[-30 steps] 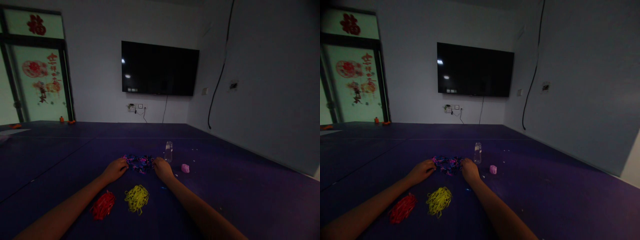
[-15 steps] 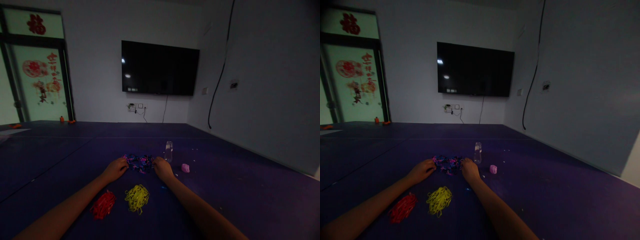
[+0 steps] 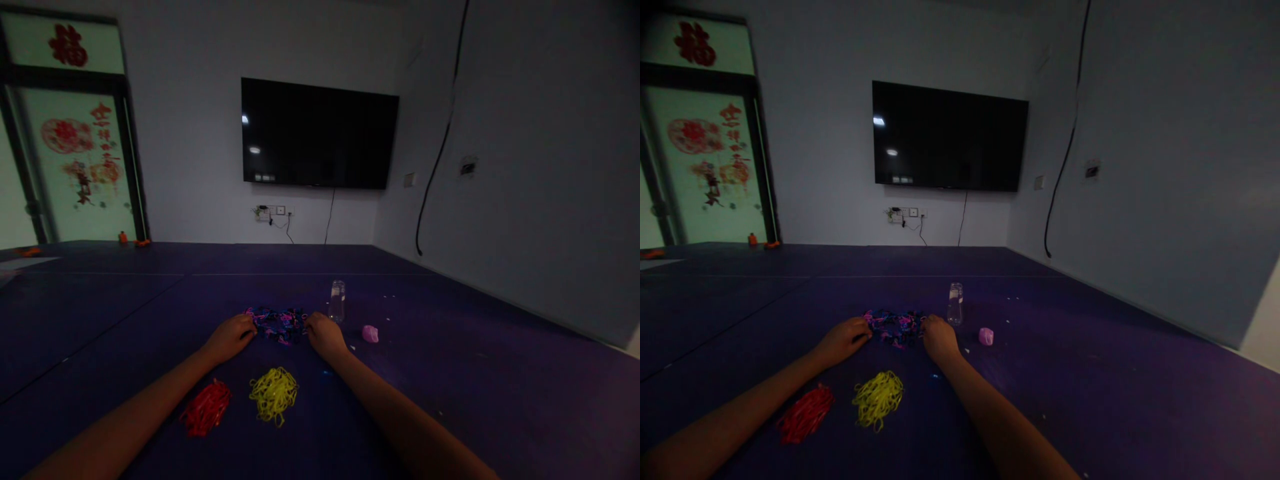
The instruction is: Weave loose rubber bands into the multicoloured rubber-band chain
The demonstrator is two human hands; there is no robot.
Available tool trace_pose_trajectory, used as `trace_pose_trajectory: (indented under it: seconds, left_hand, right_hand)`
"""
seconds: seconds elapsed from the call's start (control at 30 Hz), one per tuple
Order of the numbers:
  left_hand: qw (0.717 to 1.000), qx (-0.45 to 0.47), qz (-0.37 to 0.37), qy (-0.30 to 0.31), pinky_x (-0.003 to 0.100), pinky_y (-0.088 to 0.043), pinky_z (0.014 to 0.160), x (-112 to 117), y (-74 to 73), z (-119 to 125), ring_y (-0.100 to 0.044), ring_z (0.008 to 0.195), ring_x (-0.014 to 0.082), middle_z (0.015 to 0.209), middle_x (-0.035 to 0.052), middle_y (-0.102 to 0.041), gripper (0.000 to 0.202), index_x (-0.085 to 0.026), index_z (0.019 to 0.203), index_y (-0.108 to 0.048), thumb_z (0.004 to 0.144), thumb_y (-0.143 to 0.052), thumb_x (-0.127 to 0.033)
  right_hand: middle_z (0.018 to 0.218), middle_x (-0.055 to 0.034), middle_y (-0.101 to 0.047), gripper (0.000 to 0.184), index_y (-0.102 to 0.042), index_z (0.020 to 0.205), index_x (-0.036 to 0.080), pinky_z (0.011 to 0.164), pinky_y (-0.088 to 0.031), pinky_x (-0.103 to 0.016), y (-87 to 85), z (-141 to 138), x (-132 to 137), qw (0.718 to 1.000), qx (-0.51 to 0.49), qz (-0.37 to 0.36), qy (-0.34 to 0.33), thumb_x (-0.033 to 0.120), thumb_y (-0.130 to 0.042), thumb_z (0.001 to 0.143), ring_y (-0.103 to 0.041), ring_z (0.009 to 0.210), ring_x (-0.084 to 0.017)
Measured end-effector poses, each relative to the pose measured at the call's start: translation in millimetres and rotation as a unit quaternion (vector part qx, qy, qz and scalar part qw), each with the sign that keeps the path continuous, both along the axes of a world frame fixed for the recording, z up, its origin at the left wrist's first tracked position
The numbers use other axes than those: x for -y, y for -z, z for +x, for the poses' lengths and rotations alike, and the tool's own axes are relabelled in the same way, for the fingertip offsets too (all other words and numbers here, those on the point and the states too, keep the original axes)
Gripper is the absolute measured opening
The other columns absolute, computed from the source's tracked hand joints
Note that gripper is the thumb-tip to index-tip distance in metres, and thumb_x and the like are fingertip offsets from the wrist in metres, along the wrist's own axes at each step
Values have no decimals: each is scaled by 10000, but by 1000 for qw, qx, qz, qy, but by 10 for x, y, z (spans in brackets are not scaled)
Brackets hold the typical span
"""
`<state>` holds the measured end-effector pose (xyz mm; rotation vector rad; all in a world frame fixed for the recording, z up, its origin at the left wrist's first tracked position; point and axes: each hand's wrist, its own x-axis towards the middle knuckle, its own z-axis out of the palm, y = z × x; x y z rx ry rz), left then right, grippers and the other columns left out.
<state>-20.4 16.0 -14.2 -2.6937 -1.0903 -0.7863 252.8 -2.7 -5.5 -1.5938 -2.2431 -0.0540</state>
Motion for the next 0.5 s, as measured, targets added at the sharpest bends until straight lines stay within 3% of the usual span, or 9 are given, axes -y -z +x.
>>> trace_pose_trajectory:
  seconds: [0.5]
  left_hand:
    - [1000, 0, 4, 8, 268, -456, 755, -13, 3, -3, -595, 827, 171, 826, 34, -638, 179, -186, 804, -632, 819, -493, -74]
  right_hand:
    - [1071, -88, -631, 289, -652, 986, 177, 824, -401, -250, 11, 1, -7, 1000, 3, 11, 2, 92, -422, 833, -570, 990, -185]
